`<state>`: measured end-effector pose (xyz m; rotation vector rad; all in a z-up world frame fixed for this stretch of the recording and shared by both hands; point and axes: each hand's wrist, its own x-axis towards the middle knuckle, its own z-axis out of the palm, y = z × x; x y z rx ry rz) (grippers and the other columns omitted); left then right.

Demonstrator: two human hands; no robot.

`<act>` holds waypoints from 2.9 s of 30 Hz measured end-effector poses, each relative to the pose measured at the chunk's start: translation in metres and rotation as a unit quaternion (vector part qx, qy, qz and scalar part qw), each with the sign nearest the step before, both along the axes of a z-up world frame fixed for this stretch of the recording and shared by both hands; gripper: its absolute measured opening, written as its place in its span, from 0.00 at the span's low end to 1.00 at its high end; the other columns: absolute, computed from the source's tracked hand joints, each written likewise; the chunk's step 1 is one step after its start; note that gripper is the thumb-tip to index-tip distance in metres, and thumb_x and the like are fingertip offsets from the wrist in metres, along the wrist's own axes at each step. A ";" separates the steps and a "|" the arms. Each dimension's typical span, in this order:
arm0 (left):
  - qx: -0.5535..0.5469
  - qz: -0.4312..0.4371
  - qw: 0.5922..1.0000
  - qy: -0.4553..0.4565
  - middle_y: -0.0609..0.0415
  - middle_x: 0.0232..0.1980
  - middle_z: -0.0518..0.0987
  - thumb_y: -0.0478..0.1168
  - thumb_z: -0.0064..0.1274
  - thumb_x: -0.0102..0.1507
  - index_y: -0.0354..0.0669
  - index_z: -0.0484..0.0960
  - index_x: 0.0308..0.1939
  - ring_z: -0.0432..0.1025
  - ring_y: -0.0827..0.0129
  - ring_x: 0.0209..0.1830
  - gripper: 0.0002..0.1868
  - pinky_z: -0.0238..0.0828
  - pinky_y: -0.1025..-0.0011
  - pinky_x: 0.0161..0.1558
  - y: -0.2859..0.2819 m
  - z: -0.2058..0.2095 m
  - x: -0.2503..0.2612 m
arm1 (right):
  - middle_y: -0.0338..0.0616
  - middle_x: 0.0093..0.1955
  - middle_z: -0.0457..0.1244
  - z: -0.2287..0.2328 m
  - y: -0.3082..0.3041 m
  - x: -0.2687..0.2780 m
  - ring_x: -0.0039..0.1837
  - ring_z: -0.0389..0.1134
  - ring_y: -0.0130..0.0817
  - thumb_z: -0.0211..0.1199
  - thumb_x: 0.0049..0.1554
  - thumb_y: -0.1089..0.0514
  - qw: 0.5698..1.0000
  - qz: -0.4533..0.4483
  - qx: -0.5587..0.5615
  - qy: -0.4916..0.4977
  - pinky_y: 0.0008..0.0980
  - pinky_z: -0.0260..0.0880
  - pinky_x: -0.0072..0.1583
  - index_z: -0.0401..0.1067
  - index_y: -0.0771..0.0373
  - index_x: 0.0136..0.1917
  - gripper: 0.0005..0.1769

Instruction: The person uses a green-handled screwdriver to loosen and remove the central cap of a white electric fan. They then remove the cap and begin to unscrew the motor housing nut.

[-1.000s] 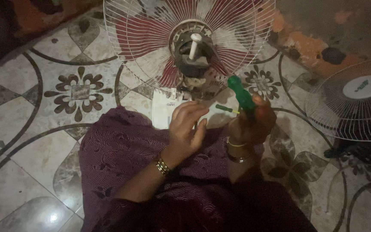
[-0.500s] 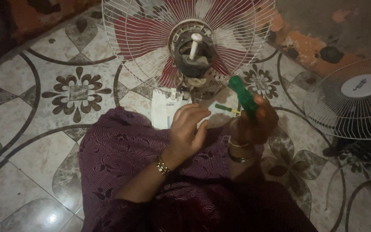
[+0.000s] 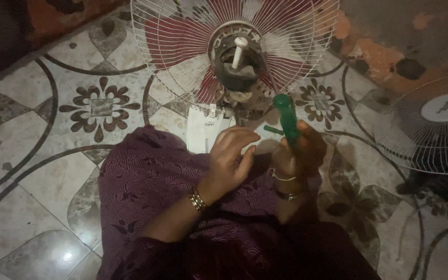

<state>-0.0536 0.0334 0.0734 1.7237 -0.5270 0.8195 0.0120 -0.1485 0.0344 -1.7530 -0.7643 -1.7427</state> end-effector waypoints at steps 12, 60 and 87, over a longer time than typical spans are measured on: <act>-0.162 -0.049 0.980 0.104 0.43 0.63 0.77 0.35 0.49 0.71 0.32 0.71 0.67 0.75 0.60 0.63 0.20 0.76 0.66 0.65 -0.016 -0.025 0.007 | 0.52 0.61 0.63 0.038 0.032 -0.028 0.59 0.70 0.44 0.72 0.56 0.63 0.983 0.160 -0.071 0.057 0.35 0.78 0.56 0.68 0.58 0.60 0.21; -0.528 -0.449 0.627 0.356 0.47 0.48 0.81 0.46 0.46 0.75 0.32 0.76 0.62 0.78 0.65 0.45 0.20 0.79 0.70 0.49 -0.028 0.009 0.060 | 0.51 0.58 0.65 0.063 0.024 -0.026 0.57 0.73 0.40 0.74 0.58 0.63 0.975 0.180 -0.012 0.134 0.32 0.82 0.58 0.73 0.66 0.55 0.15; -0.550 -0.517 0.559 0.343 0.47 0.52 0.82 0.46 0.51 0.73 0.36 0.75 0.62 0.78 0.61 0.53 0.19 0.79 0.65 0.55 -0.024 -0.005 0.068 | 0.61 0.63 0.64 0.056 0.013 -0.011 0.67 0.71 0.50 0.67 0.63 0.64 0.940 0.299 -0.062 0.152 0.43 0.78 0.67 0.62 0.67 0.61 0.18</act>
